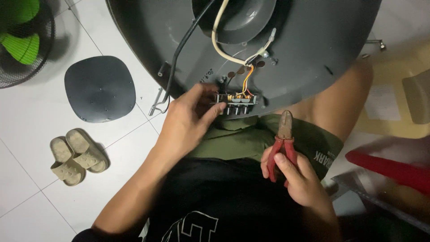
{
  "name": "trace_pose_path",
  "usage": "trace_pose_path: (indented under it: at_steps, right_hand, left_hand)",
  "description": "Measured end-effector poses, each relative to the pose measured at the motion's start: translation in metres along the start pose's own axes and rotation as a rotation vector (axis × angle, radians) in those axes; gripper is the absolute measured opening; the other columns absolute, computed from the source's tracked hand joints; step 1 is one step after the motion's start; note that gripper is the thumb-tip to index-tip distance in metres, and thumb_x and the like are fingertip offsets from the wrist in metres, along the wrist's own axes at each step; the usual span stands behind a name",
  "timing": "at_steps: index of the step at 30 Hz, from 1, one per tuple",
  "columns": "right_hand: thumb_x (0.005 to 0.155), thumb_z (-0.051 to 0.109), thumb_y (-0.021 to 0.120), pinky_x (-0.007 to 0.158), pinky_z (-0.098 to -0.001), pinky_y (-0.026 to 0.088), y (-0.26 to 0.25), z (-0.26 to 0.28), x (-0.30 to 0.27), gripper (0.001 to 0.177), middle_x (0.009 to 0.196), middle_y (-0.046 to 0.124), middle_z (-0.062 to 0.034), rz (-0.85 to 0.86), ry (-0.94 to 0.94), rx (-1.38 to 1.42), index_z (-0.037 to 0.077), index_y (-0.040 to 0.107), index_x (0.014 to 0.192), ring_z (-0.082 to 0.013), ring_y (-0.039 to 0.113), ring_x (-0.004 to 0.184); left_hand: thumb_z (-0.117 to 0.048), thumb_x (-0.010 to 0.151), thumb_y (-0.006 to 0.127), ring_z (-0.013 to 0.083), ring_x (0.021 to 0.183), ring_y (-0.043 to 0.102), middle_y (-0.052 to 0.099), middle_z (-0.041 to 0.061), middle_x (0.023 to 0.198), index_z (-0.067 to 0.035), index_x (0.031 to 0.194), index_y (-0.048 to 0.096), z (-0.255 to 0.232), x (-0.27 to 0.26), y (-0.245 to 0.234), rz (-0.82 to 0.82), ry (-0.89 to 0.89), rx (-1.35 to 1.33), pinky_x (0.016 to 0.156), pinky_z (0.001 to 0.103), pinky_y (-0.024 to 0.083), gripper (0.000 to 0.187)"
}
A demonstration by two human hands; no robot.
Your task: Using pliers to manipulate and repair wiring inside a fan base
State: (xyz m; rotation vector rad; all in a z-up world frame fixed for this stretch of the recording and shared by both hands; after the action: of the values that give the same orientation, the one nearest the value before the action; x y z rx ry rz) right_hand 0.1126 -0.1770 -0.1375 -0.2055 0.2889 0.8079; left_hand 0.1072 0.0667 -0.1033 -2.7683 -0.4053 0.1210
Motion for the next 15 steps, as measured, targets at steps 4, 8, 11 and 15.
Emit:
trace_pose_path:
  at_steps: [4, 8, 11, 15]
  right_hand:
    - [0.106, 0.019, 0.037, 0.070, -0.0301, 0.050, -0.006, -0.004, -0.005, 0.033, 0.082, 0.069, -0.0122, -0.050, 0.008, 0.014, 0.000, 0.063, 0.105, -0.0187, 0.060, 0.073]
    - [0.108, 0.017, 0.034, 0.070, -0.0328, 0.051, -0.020, -0.024, -0.014, 0.031, 0.087, 0.066, -0.0151, -0.040, -0.028, 0.115, 0.001, 0.058, 0.096, -0.0204, 0.058, 0.074]
    - [0.102, 0.019, 0.040, 0.053, -0.0229, 0.035, -0.054, -0.056, -0.029, 0.034, 0.082, 0.073, -0.0152, -0.198, 0.087, 0.089, -0.003, 0.067, 0.101, -0.0123, 0.051, 0.061]
    - [0.108, 0.024, 0.039, 0.070, -0.0319, 0.049, -0.077, -0.060, -0.038, 0.040, 0.090, 0.068, -0.0199, -0.236, -0.023, 0.213, -0.005, 0.064, 0.095, -0.0225, 0.060, 0.076]
  left_hand:
    - [-0.006, 0.090, 0.074, 0.0170, 0.073, 0.072, 0.076, 0.012, 0.101, 0.003, 0.120, 0.063, -0.016, -0.008, -0.007, -0.055, 0.130, 0.099, 0.063, 0.028, 0.058, 0.033]
    - [-0.007, 0.094, 0.067, 0.0179, 0.071, 0.071, 0.074, 0.014, 0.101, 0.002, 0.129, 0.061, -0.024, -0.019, -0.036, -0.010, 0.125, 0.141, 0.058, 0.026, 0.060, 0.036]
    - [-0.016, 0.096, 0.064, 0.0193, 0.096, 0.077, 0.076, 0.012, 0.121, -0.002, 0.129, 0.063, -0.023, -0.032, -0.078, -0.055, 0.068, 0.099, 0.075, 0.029, 0.064, 0.037]
    - [-0.002, 0.102, 0.063, 0.0217, 0.079, 0.070, 0.070, 0.017, 0.093, 0.006, 0.116, 0.062, -0.001, -0.057, -0.132, -0.298, 0.060, -0.096, 0.074, 0.030, 0.061, 0.016]
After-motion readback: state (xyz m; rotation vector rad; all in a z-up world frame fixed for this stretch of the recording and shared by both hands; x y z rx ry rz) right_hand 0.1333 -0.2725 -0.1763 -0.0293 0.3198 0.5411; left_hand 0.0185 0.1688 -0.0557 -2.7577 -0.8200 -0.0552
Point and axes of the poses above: each hand's wrist, its own x-axis towards the middle knuckle, its own y-axis out of the palm, z = x × y, the point moved 10 cm from there along x, towards the middle knuckle
